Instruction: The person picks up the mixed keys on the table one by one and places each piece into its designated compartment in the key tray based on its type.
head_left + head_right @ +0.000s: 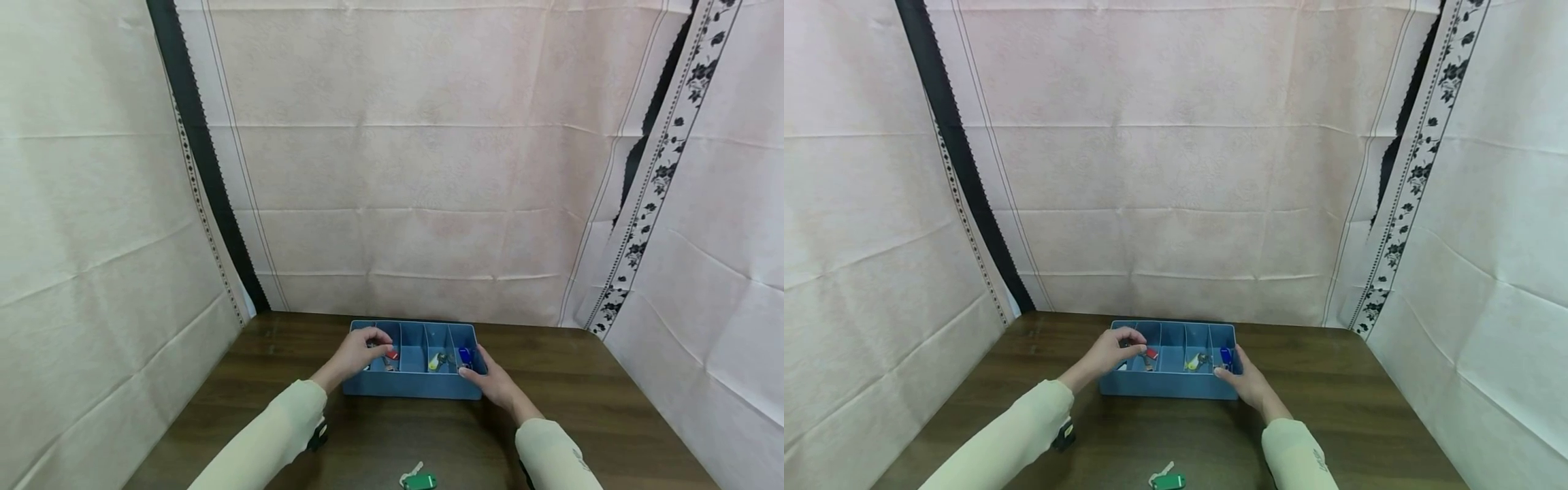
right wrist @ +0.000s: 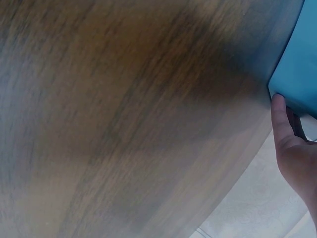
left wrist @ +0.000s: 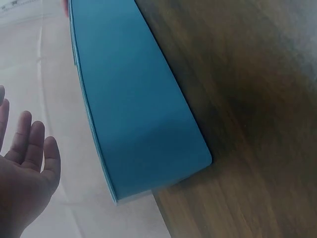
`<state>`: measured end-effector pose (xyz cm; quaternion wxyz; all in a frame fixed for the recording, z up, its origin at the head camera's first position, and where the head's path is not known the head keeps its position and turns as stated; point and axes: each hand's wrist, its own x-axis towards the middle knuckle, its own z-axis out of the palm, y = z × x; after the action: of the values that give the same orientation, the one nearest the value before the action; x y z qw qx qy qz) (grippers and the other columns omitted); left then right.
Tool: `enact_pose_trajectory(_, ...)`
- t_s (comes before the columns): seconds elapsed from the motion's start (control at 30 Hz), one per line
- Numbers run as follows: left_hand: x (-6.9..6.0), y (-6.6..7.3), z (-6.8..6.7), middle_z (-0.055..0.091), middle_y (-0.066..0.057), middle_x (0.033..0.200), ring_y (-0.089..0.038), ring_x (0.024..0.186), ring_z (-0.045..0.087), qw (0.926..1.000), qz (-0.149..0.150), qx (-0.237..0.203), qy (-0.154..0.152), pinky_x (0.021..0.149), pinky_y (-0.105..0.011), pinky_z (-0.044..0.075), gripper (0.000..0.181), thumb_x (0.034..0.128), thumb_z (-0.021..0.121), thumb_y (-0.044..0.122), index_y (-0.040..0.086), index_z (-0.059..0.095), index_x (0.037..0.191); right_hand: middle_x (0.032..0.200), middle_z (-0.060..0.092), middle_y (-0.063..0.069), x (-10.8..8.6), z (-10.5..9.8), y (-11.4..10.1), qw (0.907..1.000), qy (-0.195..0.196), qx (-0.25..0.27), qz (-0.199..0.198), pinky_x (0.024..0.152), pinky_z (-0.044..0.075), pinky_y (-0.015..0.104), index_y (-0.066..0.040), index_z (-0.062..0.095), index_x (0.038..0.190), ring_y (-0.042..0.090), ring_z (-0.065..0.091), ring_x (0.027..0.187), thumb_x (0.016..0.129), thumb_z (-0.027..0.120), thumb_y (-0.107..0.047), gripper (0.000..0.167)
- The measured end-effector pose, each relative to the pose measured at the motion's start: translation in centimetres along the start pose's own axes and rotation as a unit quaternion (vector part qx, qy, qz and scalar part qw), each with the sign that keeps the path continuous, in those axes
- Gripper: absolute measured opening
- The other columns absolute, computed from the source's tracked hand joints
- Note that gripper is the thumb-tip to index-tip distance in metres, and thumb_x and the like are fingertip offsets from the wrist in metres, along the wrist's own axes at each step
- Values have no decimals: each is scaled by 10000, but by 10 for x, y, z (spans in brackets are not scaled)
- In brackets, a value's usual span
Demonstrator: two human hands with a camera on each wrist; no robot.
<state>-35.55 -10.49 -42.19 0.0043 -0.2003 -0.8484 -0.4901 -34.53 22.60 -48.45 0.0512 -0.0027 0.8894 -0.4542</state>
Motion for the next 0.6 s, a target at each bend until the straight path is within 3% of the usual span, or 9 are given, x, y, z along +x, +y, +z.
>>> enact_pose_trajectory(0.17,-8,2,6,645,13,1003,-246,927,608,9991,319,-75,-267,778,-334,530,144,962,676,239,124,701,1045,1601,142,273,0,0,2,10000,6,-39,18,1037,202,736,-163,81,1601,548,159,1416,932,584,-584,937)
enact_pose_trajectory(0.33,-17,4,12,638,49,992,-180,936,596,9973,543,24,-501,812,-321,514,162,961,674,254,122,705,1051,1596,146,282,1,0,2,10000,23,-56,-11,1037,207,734,-159,85,1600,552,167,1411,933,585,-581,935)
enact_pose_trajectory(0.6,-30,5,20,637,49,1013,-190,963,581,9951,631,-67,-757,856,-351,500,201,956,683,262,92,704,1060,1596,147,282,1,1,1,10000,19,-65,-3,1034,210,736,-155,88,1600,554,168,1410,926,589,-589,945)
